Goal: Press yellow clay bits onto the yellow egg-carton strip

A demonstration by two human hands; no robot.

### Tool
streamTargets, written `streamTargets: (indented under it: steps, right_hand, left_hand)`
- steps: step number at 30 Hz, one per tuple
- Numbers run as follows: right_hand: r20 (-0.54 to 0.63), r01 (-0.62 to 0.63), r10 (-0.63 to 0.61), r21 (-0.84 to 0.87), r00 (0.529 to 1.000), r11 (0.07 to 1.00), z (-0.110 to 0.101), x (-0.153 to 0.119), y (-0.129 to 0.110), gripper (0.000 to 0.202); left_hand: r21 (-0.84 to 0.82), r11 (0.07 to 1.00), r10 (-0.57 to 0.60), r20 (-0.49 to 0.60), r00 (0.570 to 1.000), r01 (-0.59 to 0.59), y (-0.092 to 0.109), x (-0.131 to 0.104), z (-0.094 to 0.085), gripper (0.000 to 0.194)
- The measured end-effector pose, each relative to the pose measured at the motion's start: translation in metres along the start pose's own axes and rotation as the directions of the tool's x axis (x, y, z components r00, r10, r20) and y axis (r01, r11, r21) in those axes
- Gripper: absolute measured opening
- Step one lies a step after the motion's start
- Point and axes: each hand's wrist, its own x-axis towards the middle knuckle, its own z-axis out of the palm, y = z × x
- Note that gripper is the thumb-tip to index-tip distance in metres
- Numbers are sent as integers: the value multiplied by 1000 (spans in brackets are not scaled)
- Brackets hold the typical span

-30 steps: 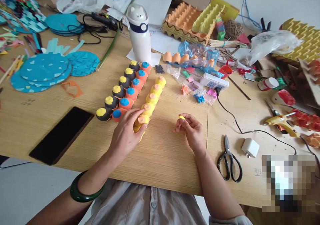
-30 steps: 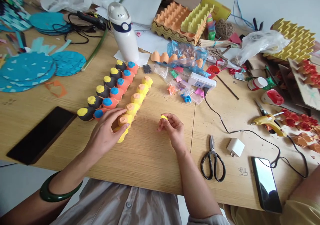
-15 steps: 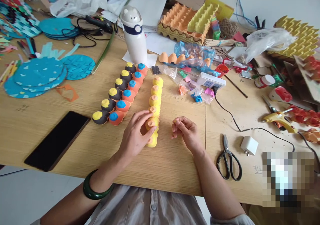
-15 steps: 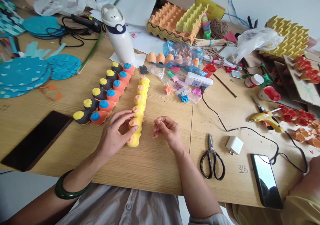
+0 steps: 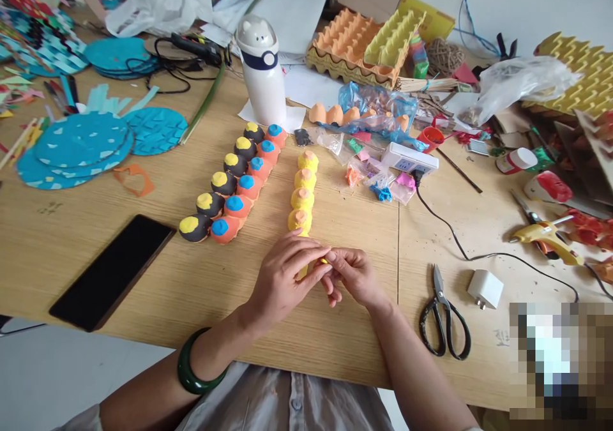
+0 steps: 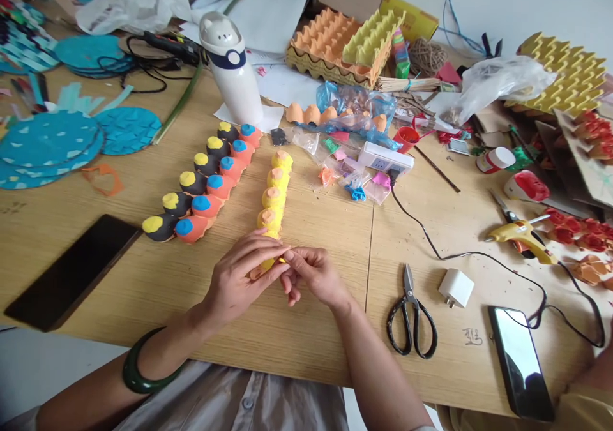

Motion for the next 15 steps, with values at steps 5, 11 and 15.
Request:
streamTargets:
  steps: [5, 11, 15]
  right_hand:
    - [39, -12, 10, 42, 999, 999, -1, 0, 0, 47]
    - [34, -42, 39, 88, 999, 995, -2, 0, 0, 49]
    - [21, -16, 13, 114, 1000, 993, -1, 0, -1, 46]
  left_hand:
    - [-38, 999, -6, -31, 1000, 4, -2, 3, -2, 10]
    - [-125, 992, -35, -17, 999, 33, 1, 4, -6, 19]
    - [-86, 996, -2, -44, 999, -2, 0, 3, -8, 11]
